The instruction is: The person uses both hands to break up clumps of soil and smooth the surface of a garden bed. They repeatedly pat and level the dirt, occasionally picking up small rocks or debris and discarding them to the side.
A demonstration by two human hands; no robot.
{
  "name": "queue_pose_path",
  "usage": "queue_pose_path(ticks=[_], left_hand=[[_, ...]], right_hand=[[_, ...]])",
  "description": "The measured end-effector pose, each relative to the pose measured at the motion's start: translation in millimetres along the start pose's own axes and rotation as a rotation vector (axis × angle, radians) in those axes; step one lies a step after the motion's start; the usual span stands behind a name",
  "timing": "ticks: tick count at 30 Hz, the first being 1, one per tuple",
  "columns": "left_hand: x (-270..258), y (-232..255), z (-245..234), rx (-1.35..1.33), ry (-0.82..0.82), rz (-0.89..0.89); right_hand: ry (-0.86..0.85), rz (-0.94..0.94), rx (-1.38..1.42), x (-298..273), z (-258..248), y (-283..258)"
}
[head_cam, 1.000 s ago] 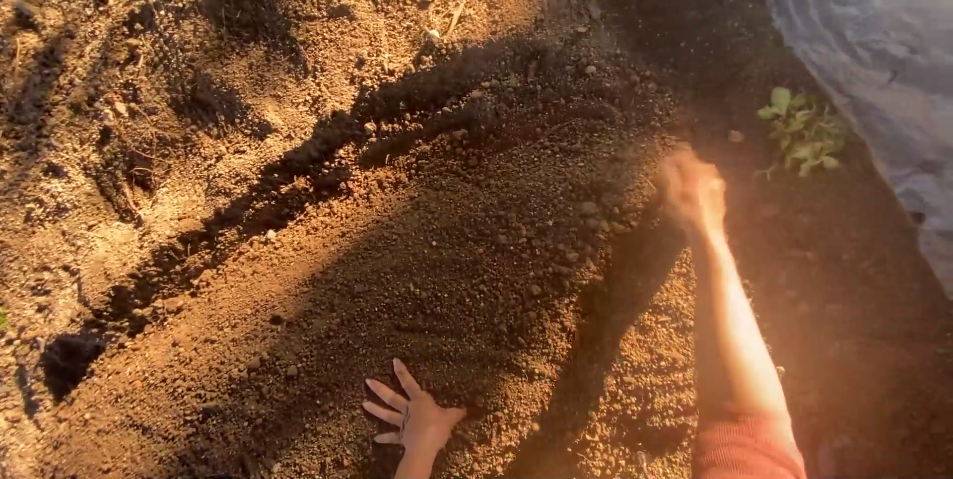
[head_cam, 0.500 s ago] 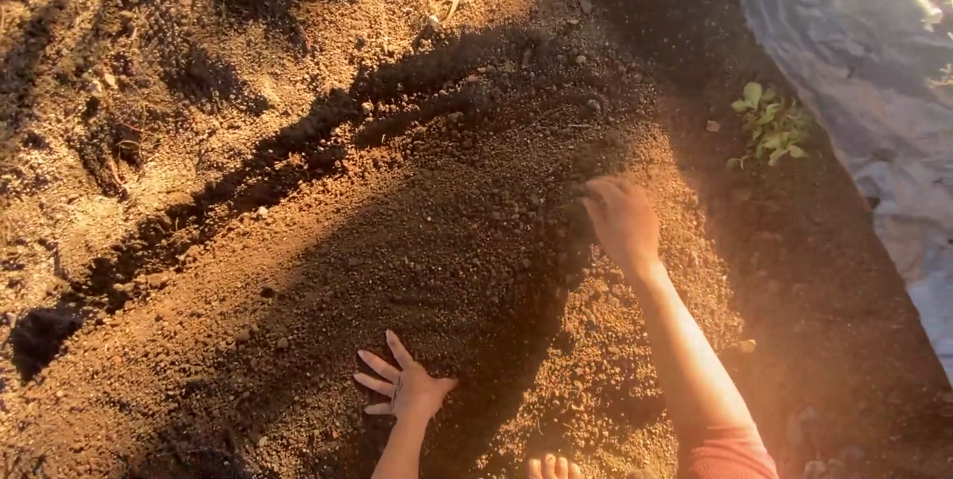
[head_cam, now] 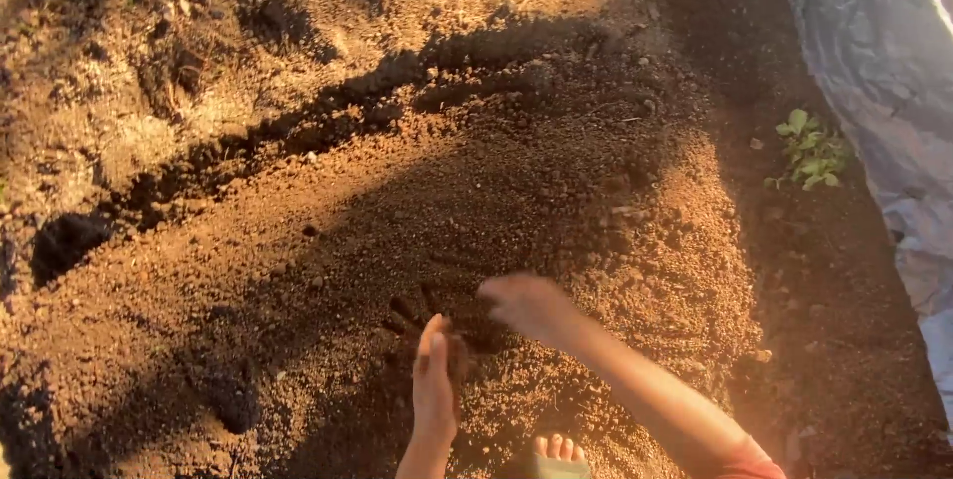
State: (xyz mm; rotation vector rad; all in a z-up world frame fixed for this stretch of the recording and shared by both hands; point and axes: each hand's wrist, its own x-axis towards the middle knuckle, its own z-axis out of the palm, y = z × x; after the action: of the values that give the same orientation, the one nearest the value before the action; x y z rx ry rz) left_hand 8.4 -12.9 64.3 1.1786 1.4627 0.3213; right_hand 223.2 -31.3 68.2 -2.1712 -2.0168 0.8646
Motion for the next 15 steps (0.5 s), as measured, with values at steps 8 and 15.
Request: queue_pose_path(ticks=[8,15], left_hand=[[17,-34,-35,-0.931,-0.004,-0.522],[-3,-18,-47,-0.752,-0.004,-0.450]], right_hand=[[0.294,0.507,0.309,29,-47,42],[0.199,0.375,-0.073,67,14,96]])
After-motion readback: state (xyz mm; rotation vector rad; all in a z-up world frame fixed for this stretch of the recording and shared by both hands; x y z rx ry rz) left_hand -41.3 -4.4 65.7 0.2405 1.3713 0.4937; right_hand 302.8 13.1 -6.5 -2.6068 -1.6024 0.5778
